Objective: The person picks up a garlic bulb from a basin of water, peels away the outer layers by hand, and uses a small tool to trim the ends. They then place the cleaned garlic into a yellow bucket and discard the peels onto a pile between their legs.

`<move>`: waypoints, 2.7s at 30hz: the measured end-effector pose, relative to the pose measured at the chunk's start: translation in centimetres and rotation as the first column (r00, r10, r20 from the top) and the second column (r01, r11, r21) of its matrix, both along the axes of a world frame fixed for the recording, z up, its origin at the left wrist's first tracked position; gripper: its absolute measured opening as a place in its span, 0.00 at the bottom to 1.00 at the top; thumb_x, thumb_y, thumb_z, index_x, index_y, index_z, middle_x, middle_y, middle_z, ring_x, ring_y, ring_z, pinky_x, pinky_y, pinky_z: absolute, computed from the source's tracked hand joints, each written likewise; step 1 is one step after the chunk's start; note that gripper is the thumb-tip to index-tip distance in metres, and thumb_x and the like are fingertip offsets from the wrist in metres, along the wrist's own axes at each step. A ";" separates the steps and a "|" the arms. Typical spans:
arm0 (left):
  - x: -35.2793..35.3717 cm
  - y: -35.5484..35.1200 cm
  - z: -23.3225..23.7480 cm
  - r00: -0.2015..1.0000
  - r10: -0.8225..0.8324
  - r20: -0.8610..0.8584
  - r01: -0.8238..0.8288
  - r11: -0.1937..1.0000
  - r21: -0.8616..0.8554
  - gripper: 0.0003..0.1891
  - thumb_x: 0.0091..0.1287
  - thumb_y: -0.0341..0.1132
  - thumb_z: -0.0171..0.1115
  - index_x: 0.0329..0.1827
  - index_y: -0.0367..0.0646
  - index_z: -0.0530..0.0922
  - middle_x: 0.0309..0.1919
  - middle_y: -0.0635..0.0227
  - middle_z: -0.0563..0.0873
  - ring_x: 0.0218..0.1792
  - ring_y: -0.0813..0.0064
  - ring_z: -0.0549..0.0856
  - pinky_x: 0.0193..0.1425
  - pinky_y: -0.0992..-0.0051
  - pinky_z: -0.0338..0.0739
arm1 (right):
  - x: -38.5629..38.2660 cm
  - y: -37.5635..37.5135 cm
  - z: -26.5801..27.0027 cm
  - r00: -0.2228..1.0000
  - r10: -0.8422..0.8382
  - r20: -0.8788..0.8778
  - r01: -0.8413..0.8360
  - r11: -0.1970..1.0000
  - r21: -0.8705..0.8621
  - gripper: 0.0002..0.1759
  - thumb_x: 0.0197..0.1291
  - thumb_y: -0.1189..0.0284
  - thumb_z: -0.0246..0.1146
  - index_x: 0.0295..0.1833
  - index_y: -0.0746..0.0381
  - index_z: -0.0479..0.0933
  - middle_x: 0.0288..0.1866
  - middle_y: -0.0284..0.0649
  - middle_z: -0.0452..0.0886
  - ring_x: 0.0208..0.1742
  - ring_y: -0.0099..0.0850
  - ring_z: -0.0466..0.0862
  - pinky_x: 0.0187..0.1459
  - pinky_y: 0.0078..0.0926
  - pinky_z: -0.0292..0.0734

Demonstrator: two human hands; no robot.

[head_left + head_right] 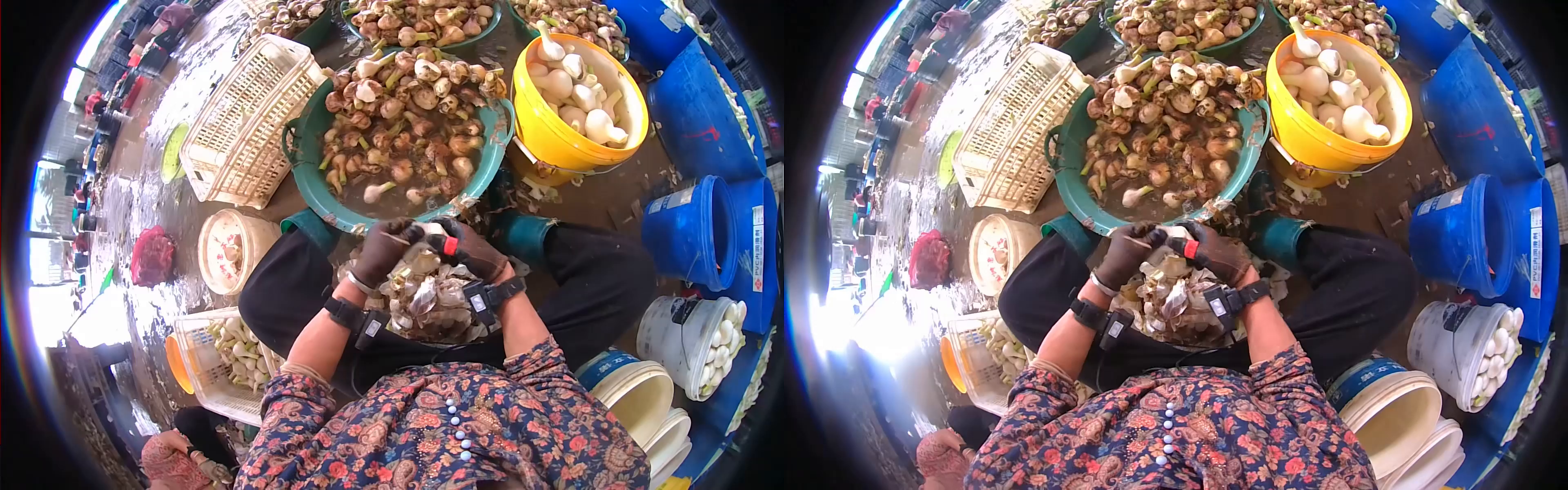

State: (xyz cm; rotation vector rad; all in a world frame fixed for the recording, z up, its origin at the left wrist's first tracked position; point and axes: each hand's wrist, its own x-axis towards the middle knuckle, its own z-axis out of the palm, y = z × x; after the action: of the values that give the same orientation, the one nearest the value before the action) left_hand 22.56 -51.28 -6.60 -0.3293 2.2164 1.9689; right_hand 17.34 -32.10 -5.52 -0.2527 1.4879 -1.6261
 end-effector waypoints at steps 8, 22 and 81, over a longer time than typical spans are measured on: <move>1.1 -1.2 0.9 0.986 0.126 0.108 -0.161 0.884 0.438 0.13 0.69 0.31 0.54 0.54 0.37 0.76 0.43 0.67 0.83 0.42 0.78 0.81 0.45 0.77 0.76 | 1.0 -1.6 -1.4 0.788 -0.184 -0.587 0.172 0.982 -0.077 0.33 0.47 0.71 0.70 0.61 0.63 0.69 0.52 0.44 0.76 0.54 0.37 0.75 0.56 0.31 0.69; 4.1 -1.4 1.9 0.994 -0.108 0.009 0.106 0.987 0.123 0.12 0.65 0.34 0.60 0.48 0.37 0.79 0.38 0.70 0.83 0.42 0.79 0.79 0.47 0.77 0.74 | -0.1 -0.7 -8.9 0.647 -0.202 0.735 0.583 0.752 -0.307 0.13 0.62 0.60 0.56 0.37 0.60 0.76 0.26 0.32 0.78 0.22 0.23 0.75 0.27 0.18 0.73; -1.0 2.7 0.6 0.987 -0.155 0.042 0.145 0.973 0.181 0.35 0.53 0.34 0.73 0.63 0.38 0.66 0.48 0.70 0.79 0.47 0.80 0.78 0.54 0.76 0.73 | 0.9 -2.3 -2.3 0.694 -0.226 0.684 0.525 0.808 -0.266 0.25 0.63 0.46 0.53 0.44 0.58 0.75 0.34 0.31 0.79 0.29 0.21 0.78 0.29 0.22 0.74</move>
State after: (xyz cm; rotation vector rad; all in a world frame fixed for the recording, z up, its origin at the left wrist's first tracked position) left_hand 21.56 -48.57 -5.96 -0.1852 1.9525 2.0295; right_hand 18.24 -34.40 -7.86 0.3759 0.6513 -2.1148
